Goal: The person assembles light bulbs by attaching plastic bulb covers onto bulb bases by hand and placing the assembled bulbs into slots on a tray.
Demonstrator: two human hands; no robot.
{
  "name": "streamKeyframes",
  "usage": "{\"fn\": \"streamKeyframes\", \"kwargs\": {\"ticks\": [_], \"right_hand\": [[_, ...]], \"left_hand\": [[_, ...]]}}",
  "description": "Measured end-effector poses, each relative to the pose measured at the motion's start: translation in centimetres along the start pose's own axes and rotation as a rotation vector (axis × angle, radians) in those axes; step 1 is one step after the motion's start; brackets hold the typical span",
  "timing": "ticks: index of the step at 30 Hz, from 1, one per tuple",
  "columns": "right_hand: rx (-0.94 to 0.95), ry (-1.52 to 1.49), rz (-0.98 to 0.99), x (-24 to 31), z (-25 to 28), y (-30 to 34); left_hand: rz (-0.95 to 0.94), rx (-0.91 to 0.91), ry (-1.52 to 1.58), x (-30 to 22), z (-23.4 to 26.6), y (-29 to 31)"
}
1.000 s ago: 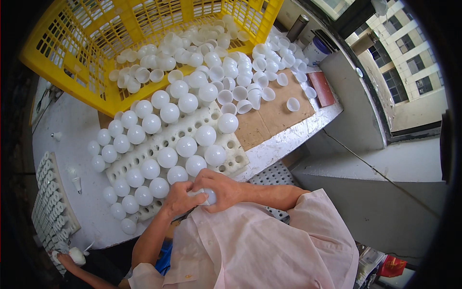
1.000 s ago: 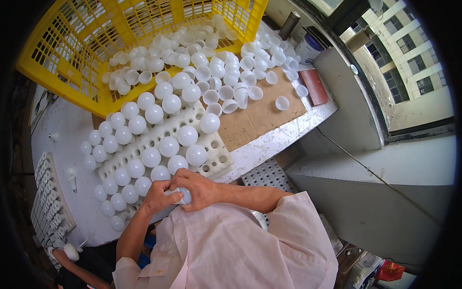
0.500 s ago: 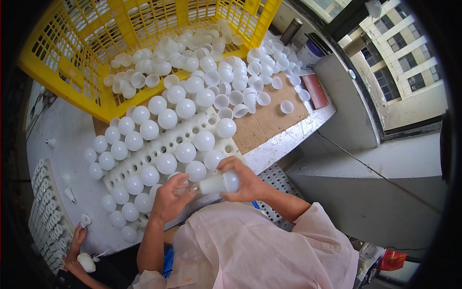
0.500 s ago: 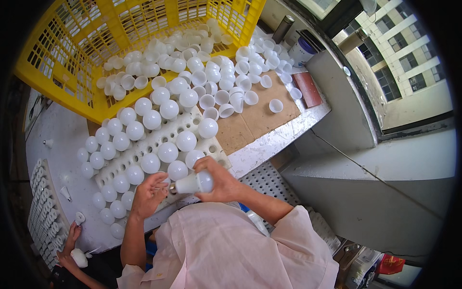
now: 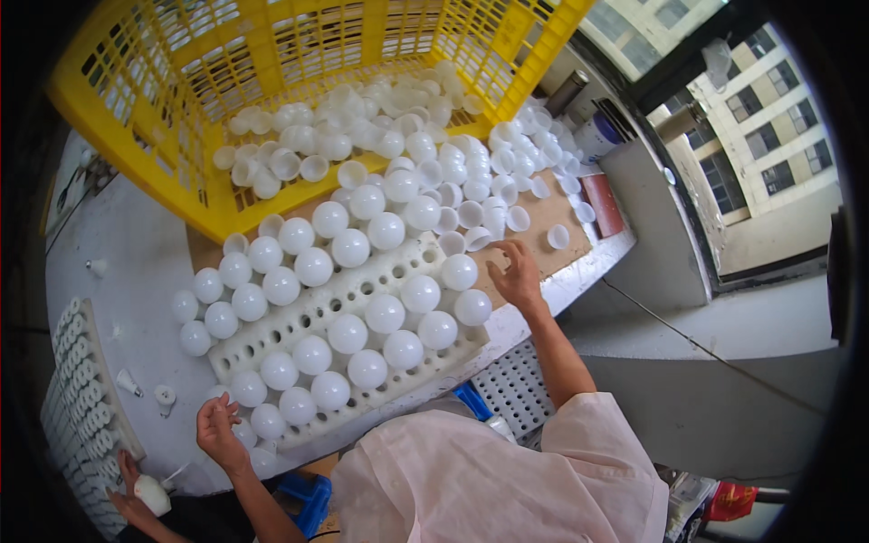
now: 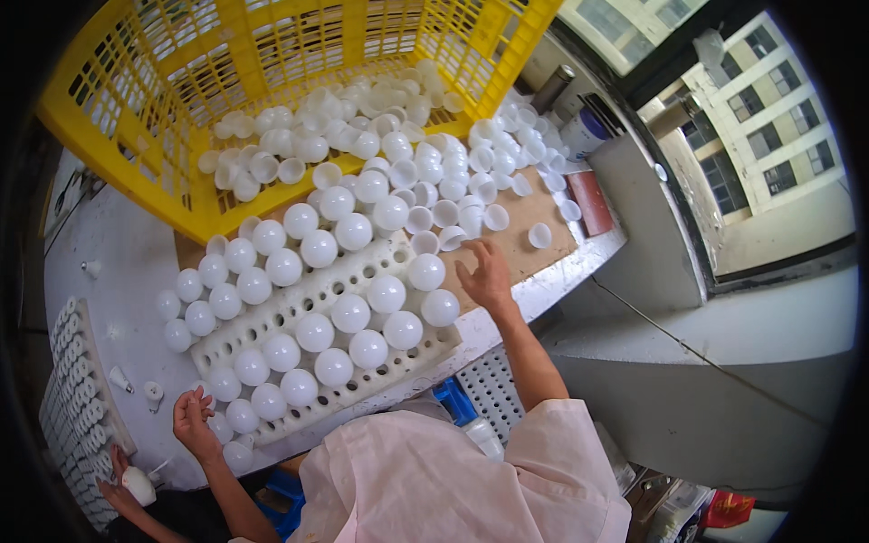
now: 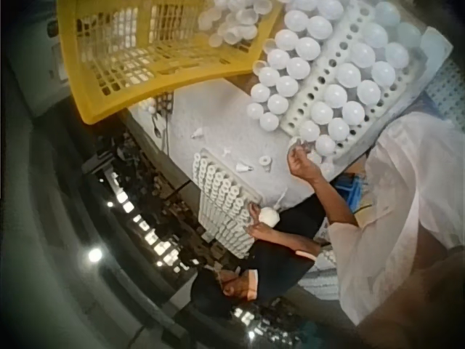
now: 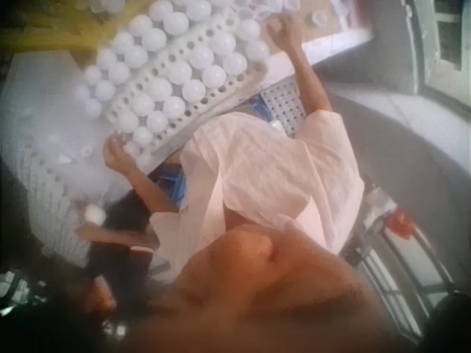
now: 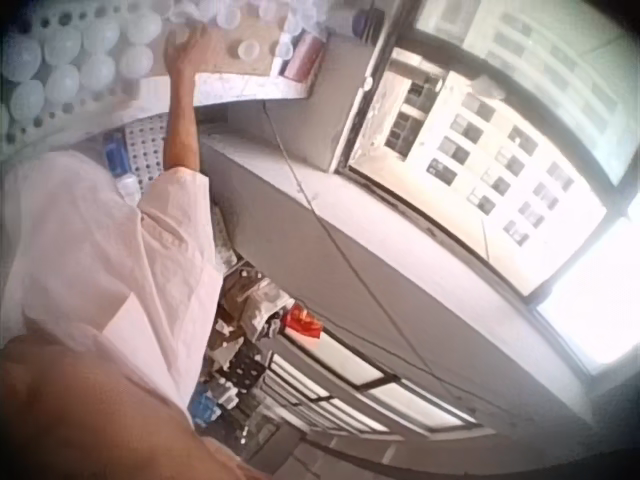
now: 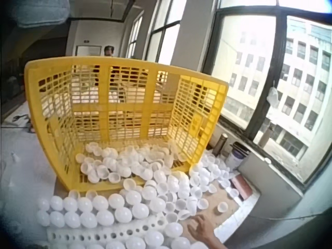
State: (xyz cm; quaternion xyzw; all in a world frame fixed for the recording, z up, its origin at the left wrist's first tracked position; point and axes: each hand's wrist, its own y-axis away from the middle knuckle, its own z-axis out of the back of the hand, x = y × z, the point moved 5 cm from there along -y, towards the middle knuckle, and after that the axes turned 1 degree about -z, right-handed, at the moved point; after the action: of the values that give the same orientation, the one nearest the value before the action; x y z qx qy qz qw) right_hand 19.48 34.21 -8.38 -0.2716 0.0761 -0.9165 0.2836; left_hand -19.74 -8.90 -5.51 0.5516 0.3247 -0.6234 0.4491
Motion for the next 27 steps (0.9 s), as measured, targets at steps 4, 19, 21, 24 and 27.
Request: {"fn": "streamKeyframes", "kwargs": {"ticks": [4,19,21,24,27], "right_hand": [[0.147,0.2,-0.089,-4.4,-5.2,-3.5],[0.198,0.255,-0.363,-12.6,-6.9,5.9],[0.153,0.253,-0.472,-7.0,-4.7,4.5],[-0.163,-0.477,-0.822,-6.9,0.2,5.6],[-0.304,-1.142,-0.783,-6.5,2.5,6.0]], "left_hand": [[-0.028,-0.345,-0.182,4.3,6.3,-3.6],[0.234,-0.089,-1.133,19.2,22.0,-18.9],[0.236,-0.168,-1.098,19.3,23.2,-18.6],[0.237,-0.12,-1.152,18.2,19.8,-17.8],[0.158,-0.28,-0.937,17.5,19.6,-16.1]]}}
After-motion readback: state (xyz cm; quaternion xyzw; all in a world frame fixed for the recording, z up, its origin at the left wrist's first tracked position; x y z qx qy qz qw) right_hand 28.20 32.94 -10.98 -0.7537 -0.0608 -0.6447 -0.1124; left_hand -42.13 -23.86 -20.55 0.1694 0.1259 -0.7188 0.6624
